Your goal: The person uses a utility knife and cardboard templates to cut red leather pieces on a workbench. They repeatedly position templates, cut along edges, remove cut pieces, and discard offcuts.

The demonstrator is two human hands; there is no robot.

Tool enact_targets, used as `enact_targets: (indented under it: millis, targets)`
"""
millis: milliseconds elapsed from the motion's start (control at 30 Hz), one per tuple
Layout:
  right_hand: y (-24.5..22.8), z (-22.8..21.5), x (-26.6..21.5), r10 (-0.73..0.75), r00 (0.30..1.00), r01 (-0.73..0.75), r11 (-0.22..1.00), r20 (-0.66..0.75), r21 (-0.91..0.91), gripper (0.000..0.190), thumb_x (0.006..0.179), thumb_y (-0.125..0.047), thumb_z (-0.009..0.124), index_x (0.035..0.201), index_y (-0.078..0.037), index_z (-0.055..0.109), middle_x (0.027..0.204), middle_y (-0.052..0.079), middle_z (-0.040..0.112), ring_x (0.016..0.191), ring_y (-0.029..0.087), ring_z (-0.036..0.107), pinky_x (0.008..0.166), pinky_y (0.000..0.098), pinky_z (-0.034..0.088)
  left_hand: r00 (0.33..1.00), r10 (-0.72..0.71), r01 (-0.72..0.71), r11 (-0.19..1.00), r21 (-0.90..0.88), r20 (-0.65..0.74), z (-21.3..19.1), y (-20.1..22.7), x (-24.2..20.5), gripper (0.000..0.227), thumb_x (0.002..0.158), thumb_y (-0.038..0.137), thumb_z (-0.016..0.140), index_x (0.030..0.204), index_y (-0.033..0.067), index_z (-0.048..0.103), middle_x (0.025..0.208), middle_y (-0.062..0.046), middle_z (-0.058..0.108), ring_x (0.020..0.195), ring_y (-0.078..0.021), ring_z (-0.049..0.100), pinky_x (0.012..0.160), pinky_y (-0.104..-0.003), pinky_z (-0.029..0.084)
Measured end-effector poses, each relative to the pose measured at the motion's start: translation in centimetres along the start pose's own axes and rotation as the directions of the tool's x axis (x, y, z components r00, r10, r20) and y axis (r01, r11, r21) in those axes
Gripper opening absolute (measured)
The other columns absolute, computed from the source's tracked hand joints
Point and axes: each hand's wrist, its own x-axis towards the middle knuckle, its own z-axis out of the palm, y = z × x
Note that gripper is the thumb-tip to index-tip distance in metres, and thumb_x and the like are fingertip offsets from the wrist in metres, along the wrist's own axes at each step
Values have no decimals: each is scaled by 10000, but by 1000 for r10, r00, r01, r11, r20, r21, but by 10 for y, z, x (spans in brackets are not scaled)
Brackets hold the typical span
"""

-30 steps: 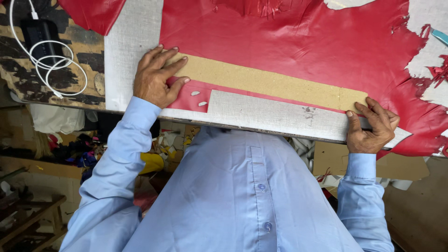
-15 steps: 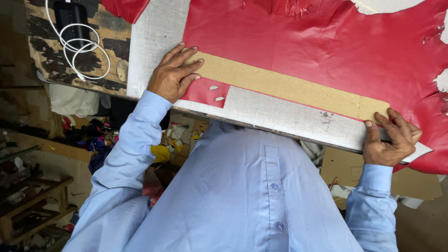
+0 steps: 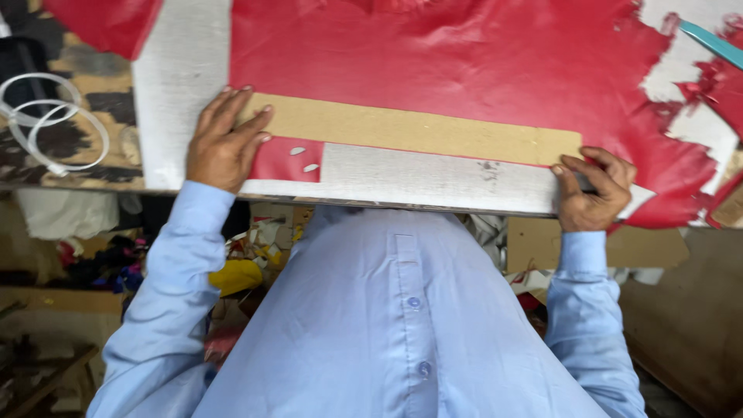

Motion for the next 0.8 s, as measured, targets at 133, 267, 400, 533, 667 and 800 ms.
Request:
enact_targets:
  millis: [133, 267, 400, 533, 667, 800]
  targets:
    - [-8, 3, 5, 32, 999, -33, 999, 13, 17, 286, 841, -102, 948, 1100, -104, 829, 1226, 77, 719, 1210, 246, 545, 1085, 396, 462, 999, -28, 28, 1000, 7, 20, -2, -2, -3, 382, 973, 218, 808, 1352, 197, 761, 1552, -101, 595, 1472, -360, 496, 1212, -426, 472]
    - [-11, 0, 9, 17, 1000, -17, 1000, 20, 6, 289, 819, -115, 950, 1081, -95, 830, 1204, 76, 713, 1204, 247, 536, 1091, 397, 453, 998, -43, 43, 999, -6, 36, 0, 0, -5, 333, 1016, 218, 799, 1345, 193, 757, 1565, -108, 586, 1497, -362, 480, 1243, -437, 455]
    - [-14, 2, 8, 54, 999, -54, 998, 6, 34, 267, 824, -114, 942, 1066, -99, 830, 1206, 72, 720, 1195, 249, 524, 1082, 396, 451, 997, -57, 58, 998, -16, 53, -1, -1, -7, 290, 1038, 215, 795, 1323, 179, 750, 1587, -110, 581, 1524, -364, 462, 1272, -449, 438]
    - [-18, 2, 11, 82, 997, -82, 996, -2, 39, 250, 839, -116, 937, 1066, -107, 832, 1211, 70, 722, 1201, 249, 517, 1086, 394, 456, 995, -78, 79, 997, -23, 59, 3, -5, -7, 279, 1034, 215, 794, 1307, 179, 752, 1605, -113, 576, 1525, -365, 457, 1275, -451, 429]
    - [-28, 5, 12, 102, 995, -102, 994, -8, 40, 244, 834, -106, 927, 1058, -113, 831, 1211, 65, 722, 1206, 244, 529, 1081, 383, 452, 994, -89, 92, 995, -33, 62, -2, -1, -8, 274, 1040, 205, 799, 1308, 174, 752, 1562, -107, 579, 1526, -356, 458, 1294, -448, 425]
    - [-27, -8, 24, 44, 999, -44, 999, 6, -23, 231, 829, -95, 910, 1044, -111, 828, 1144, 82, 741, 1138, 255, 613, 1022, 393, 504, 993, -93, 96, 995, -34, 69, -6, 15, 5, 268, 1019, 195, 803, 1281, 161, 764, 1552, -121, 580, 1517, -370, 468, 1282, -446, 425]
